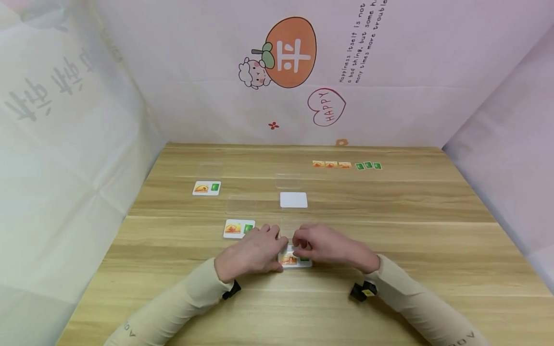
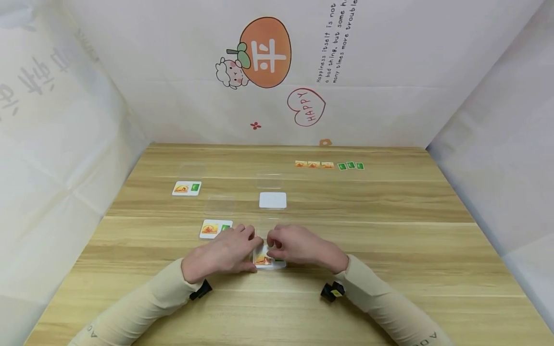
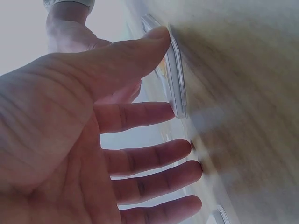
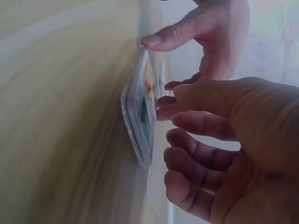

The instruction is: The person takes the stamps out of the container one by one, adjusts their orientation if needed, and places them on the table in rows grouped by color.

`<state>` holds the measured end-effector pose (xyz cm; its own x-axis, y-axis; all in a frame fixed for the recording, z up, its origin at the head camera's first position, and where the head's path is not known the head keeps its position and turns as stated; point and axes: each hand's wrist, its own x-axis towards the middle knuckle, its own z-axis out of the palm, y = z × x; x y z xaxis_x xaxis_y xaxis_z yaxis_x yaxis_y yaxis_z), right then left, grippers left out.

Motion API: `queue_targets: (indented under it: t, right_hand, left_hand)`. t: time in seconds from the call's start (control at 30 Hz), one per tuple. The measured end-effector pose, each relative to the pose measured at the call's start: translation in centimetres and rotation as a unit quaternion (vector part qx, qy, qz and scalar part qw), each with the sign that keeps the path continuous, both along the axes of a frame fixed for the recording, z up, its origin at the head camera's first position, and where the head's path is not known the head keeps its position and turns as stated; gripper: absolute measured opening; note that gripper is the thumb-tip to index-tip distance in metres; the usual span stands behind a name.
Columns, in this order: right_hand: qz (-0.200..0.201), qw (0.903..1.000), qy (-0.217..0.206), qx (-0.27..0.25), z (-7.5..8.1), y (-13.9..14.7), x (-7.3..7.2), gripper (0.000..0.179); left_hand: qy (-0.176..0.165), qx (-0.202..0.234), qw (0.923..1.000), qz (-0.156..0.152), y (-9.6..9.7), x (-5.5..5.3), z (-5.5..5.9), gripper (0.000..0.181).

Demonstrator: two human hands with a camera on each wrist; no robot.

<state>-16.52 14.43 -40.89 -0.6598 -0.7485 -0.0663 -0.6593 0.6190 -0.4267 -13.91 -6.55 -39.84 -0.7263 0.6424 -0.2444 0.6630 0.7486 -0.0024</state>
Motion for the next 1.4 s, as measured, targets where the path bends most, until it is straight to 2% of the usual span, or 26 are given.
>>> queue_targets:
  t: [0.23, 0.63, 1.07, 1.4]
  right_hand:
    - [0.019, 0.9996, 0.016, 0.015, -0.3, -0.3, 0.4, 0.015]
    - [0.016, 0.9978, 0.054, 0.034, -0.7, -0.4, 0.8, 0.014]
    - [-0.01, 0.9993, 0.013, 0.035, -0.6, -0.8, 1.0, 0.014]
    - [-0.023, 0.9995, 0.006, 0.02, -0.6, -0.8, 1.1, 0.015]
  left_hand:
    - [0.014, 0.001, 0.9999, -0.005, 0.0, 0.0, -0.1, 0.052]
    - [0.035, 0.01, 0.9993, -0.008, 0.0, 0.1, -0.2, 0.051]
    - [0.041, 0.004, 0.9991, -0.008, 0.0, 0.1, -0.5, 0.049]
    - [0.043, 0.012, 0.9989, -0.01, 0.1, 0.1, -0.4, 0.046]
